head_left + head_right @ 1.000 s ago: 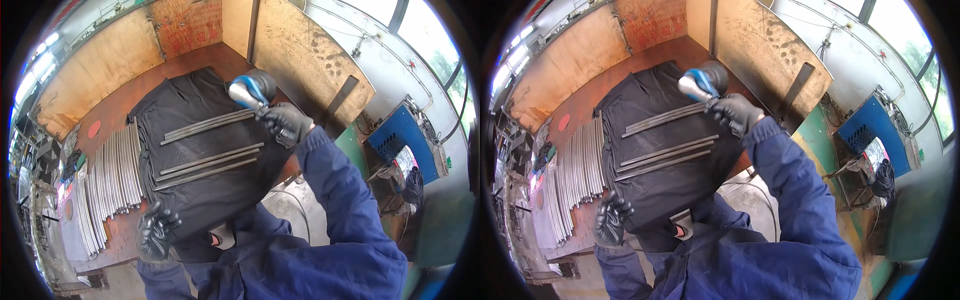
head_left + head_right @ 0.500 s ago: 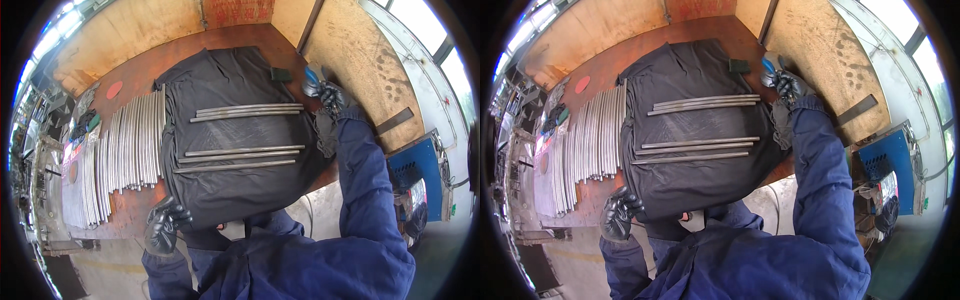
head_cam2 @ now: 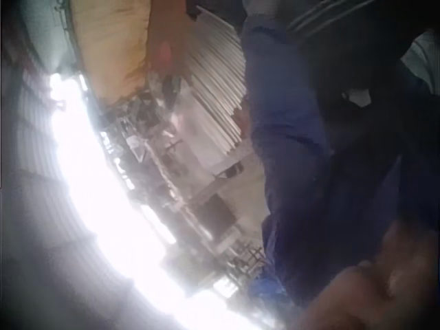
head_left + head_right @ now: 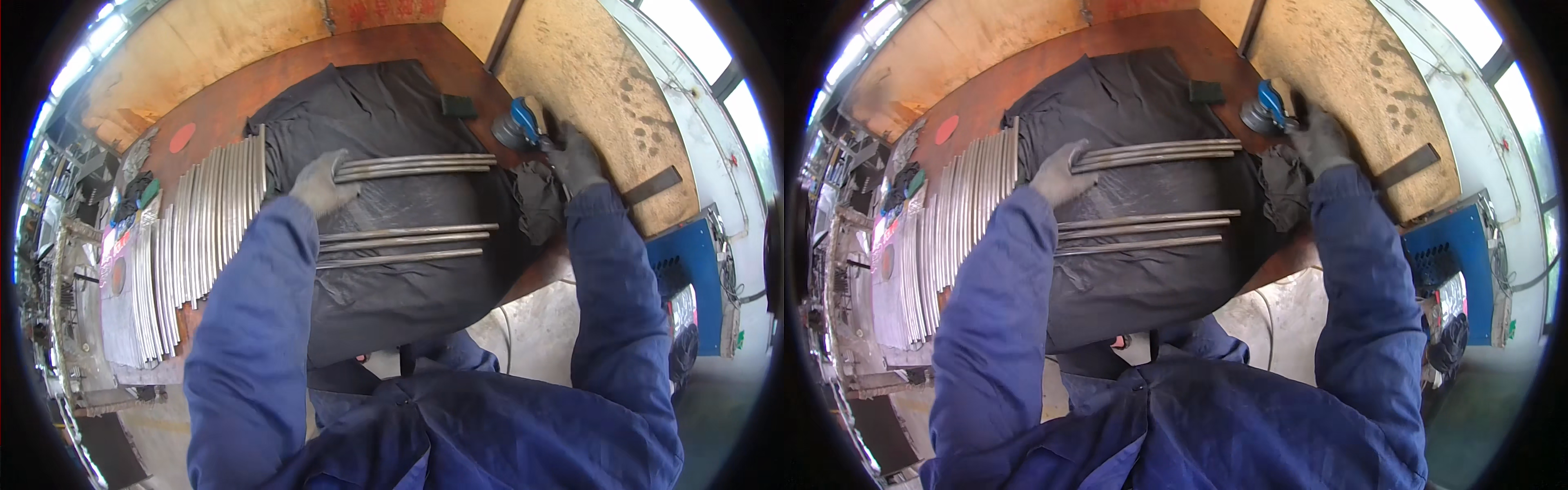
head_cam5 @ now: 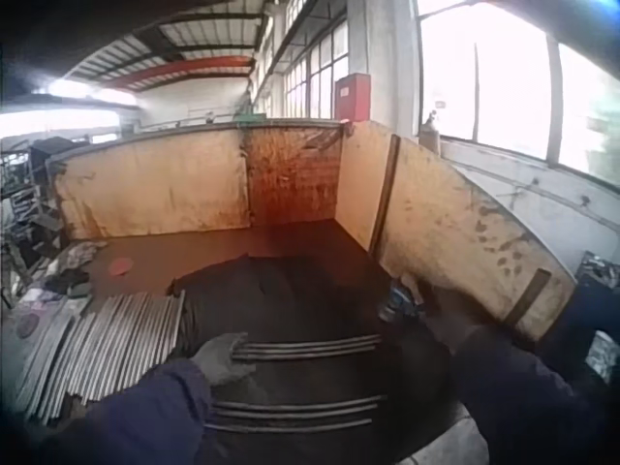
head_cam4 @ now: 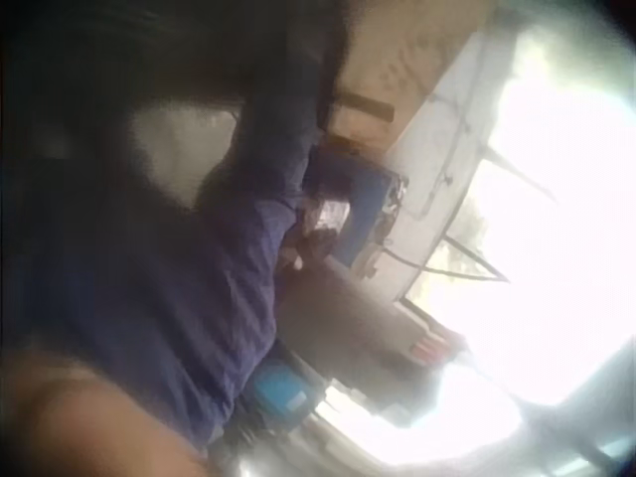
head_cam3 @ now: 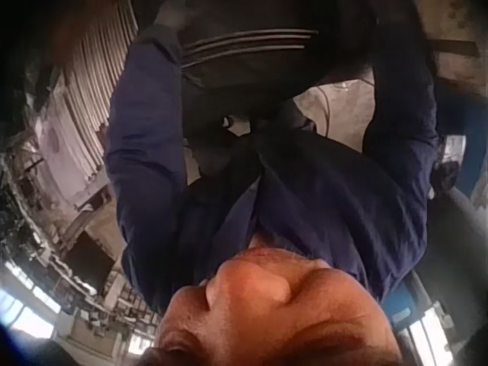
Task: Grinding the ends and surfaces of several metal tubes arranged on a workbench using a handheld power grinder.
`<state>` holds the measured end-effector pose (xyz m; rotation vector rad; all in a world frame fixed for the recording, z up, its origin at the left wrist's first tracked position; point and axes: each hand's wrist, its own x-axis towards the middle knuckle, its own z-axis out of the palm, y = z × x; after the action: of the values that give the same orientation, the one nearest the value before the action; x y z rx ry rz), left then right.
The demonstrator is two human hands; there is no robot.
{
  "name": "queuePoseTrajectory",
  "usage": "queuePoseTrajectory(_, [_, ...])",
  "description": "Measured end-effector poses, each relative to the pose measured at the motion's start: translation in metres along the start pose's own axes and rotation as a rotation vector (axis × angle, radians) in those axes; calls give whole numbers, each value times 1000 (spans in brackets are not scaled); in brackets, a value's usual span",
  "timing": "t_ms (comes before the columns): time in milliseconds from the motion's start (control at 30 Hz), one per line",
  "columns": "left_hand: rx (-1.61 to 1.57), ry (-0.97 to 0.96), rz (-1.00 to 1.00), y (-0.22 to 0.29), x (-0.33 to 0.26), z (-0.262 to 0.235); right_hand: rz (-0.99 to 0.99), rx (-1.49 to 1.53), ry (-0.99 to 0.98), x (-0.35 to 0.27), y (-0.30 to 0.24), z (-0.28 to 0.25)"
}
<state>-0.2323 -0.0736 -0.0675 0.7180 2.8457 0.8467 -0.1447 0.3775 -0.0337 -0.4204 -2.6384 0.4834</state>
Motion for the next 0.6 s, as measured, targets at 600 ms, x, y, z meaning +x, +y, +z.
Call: queuePoseTrajectory(600, [658,-434,252,52,18,11,-804,-224,-403,-144,-132,61])
